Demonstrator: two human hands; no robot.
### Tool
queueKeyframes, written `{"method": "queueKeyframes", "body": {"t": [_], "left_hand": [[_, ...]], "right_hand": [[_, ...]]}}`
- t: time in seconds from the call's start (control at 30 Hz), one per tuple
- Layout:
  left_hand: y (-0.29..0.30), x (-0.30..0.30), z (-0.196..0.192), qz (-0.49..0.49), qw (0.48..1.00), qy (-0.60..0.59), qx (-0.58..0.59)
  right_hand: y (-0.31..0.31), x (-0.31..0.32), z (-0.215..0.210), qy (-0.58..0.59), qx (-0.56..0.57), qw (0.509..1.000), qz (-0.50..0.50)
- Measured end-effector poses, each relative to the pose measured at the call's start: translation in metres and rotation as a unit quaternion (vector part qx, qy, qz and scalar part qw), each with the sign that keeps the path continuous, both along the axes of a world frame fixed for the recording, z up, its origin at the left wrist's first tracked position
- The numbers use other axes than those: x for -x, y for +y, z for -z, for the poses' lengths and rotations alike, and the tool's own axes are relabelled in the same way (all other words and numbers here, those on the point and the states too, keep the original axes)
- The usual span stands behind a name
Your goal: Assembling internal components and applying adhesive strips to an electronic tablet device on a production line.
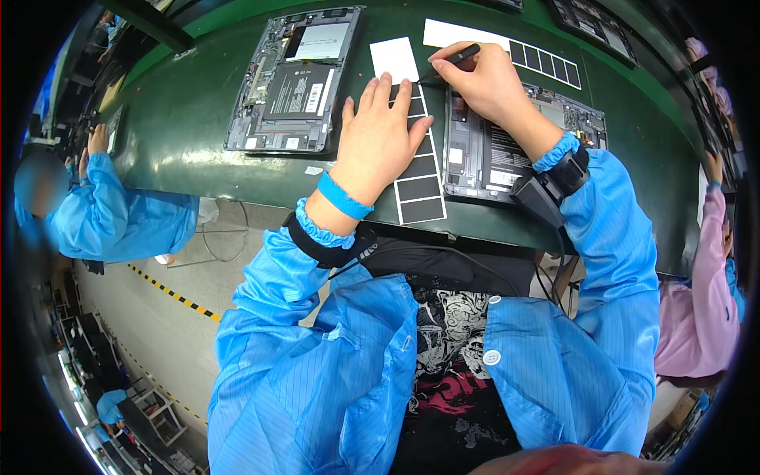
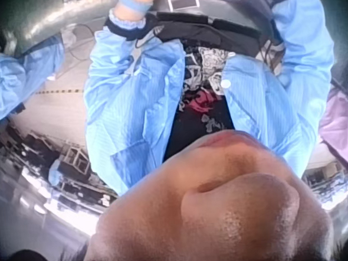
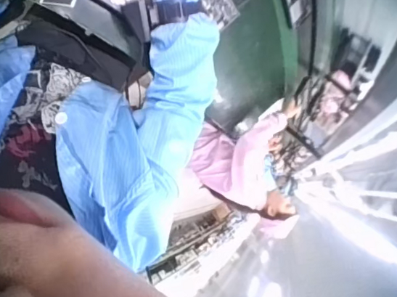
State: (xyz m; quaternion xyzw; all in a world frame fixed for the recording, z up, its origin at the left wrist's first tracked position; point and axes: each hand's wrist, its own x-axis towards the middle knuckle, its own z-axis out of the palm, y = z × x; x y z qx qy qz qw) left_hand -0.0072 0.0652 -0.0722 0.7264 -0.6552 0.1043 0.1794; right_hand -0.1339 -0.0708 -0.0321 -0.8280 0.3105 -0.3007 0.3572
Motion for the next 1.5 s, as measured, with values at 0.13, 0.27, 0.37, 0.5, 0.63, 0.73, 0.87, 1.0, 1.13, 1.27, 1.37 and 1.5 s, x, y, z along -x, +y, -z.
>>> {"method": "queueKeyframes", "body": {"t": [0.13, 0.27, 0.37, 0.5, 0.63, 0.73, 0.87, 1.0, 1.13, 1.27, 1.37, 1.5], "left_hand": [[0.0, 0.001, 0.001, 0.001, 1.0, -0.002, -0.013], [0.001, 0.001, -0.002, 0.009, 1.0, 0.01, -0.009], [0.0, -0.004, -0.007, 0.025, 0.999, 0.024, -0.012], [-0.005, 0.004, -0.046, 0.097, 0.991, 0.078, 0.039], [-0.026, 0.027, -0.063, 0.339, 0.933, 0.121, 0.003], [-0.035, 0.039, -0.051, 0.419, 0.901, 0.101, -0.042], [-0.03, 0.044, -0.039, 0.435, 0.896, 0.075, -0.046], [-0.031, 0.043, -0.04, 0.422, 0.902, 0.078, -0.056], [-0.031, 0.043, -0.036, 0.426, 0.898, 0.09, -0.054], [-0.029, 0.045, -0.038, 0.415, 0.904, 0.093, -0.05], [-0.03, 0.049, -0.043, 0.411, 0.904, 0.101, -0.062], [-0.03, 0.059, -0.037, 0.371, 0.923, 0.101, -0.017]], "right_hand": [[-0.005, 0.002, 0.008, -0.056, -0.051, 0.996, -0.039], [-0.007, 0.008, 0.002, -0.13, -0.128, 0.98, -0.078], [-0.011, 0.032, -0.012, -0.263, -0.221, 0.933, -0.101], [-0.019, 0.099, -0.027, -0.212, -0.19, 0.958, 0.021], [-0.014, 0.118, -0.016, -0.192, -0.281, 0.936, 0.087], [-0.011, 0.12, -0.014, -0.173, -0.296, 0.936, 0.076], [-0.012, 0.12, -0.008, -0.182, -0.32, 0.928, 0.057], [-0.018, 0.118, 0.001, -0.199, -0.315, 0.924, 0.08], [-0.016, 0.116, 0.0, -0.212, -0.32, 0.918, 0.095], [-0.017, 0.115, 0.0, -0.21, -0.322, 0.918, 0.1], [-0.017, 0.113, 0.0, -0.212, -0.321, 0.918, 0.099], [-0.016, 0.117, 0.0, -0.223, -0.329, 0.914, 0.083]]}}
